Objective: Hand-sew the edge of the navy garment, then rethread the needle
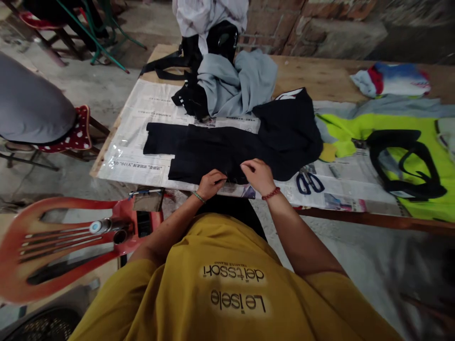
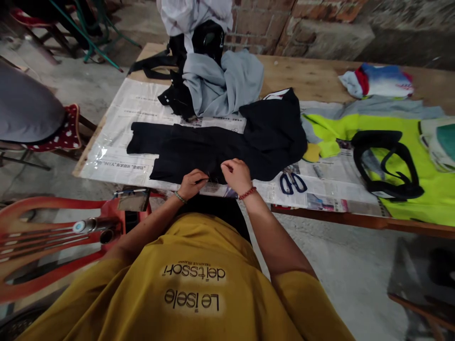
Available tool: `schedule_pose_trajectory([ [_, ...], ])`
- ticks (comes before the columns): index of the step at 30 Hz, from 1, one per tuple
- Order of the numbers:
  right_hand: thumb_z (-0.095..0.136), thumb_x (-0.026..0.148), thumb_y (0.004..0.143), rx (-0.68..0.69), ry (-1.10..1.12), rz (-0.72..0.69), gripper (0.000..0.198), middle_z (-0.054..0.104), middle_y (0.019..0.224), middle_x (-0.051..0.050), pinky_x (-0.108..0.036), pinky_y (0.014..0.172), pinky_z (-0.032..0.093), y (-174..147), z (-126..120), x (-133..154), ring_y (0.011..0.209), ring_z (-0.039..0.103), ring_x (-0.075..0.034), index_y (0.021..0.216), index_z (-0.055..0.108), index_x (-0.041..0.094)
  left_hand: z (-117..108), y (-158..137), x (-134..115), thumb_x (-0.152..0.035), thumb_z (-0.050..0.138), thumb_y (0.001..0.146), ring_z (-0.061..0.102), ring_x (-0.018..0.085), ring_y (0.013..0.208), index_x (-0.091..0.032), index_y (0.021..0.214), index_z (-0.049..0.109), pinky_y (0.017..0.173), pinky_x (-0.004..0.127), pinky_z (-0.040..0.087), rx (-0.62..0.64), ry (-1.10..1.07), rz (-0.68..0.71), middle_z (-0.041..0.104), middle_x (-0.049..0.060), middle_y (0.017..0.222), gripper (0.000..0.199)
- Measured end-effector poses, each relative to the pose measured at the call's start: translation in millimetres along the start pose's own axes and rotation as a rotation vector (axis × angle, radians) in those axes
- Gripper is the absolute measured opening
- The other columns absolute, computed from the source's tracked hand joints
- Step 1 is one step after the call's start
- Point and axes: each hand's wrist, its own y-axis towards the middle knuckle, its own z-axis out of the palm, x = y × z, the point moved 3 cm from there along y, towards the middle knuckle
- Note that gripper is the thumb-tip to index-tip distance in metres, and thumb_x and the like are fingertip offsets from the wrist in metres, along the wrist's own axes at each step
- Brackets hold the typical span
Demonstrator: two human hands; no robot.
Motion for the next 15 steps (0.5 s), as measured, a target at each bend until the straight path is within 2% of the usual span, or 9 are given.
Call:
schedule_pose_trajectory([
  [3, 0.055, 0.030, 0.080, 0.348, 0.058, 0.096, 0.024, 0.069, 0.071, -0.002, -0.023, 0.063, 0.042, 17.3, 30.3, -2.4, 0.067, 0.059, -0.014, 0.074, 0.074, 0.017, -1.3, -0.4, 0.5, -0.019, 0.057, 0.085, 0.061, 0.012, 0.081, -0.020, 0.086, 0.071, 0.076, 0.023, 0.049, -0.022, 0.036, -0.009, 0.065, 0.004, 0.087, 0.015],
  [5, 0.056, 0.030, 0.079, 0.473, 0.122, 0.134, 0.024, 0.070, 0.068, -0.001, -0.022, 0.059, 0.041, 20.1, 45.9, -4.1, 0.066, 0.059, -0.013, 0.074, 0.074, 0.015, -1.0, -0.4, 1.6, -0.018, 0.057, 0.084, 0.061, 0.012, 0.082, -0.020, 0.086, 0.071, 0.076, 0.023, 0.049, -0.023, 0.053, -0.011, 0.064, 0.004, 0.087, 0.015],
  [10, 0.062, 0.025, 0.073, 0.463, 0.313, 0.204, 0.017, 0.073, 0.078, -0.003, -0.022, 0.065, 0.044, 13.3, 54.3, -14.4, 0.072, 0.062, -0.014, 0.078, 0.075, 0.015, 1.1, -0.6, 3.3, -0.014, 0.057, 0.083, 0.061, 0.011, 0.082, -0.020, 0.089, 0.071, 0.077, 0.022, 0.050, -0.023, 0.047, 0.002, 0.064, 0.004, 0.088, 0.016],
  [15, 0.064, 0.026, 0.069, 0.409, 0.396, 0.226, 0.013, 0.071, 0.074, 0.000, -0.022, 0.066, 0.044, 9.0, 51.8, -20.6, 0.068, 0.061, -0.012, 0.073, 0.072, 0.017, 2.2, -0.2, 3.9, -0.013, 0.058, 0.082, 0.061, 0.011, 0.079, -0.019, 0.088, 0.070, 0.074, 0.021, 0.050, -0.050, 0.048, 0.031, 0.065, 0.003, 0.085, 0.015],
])
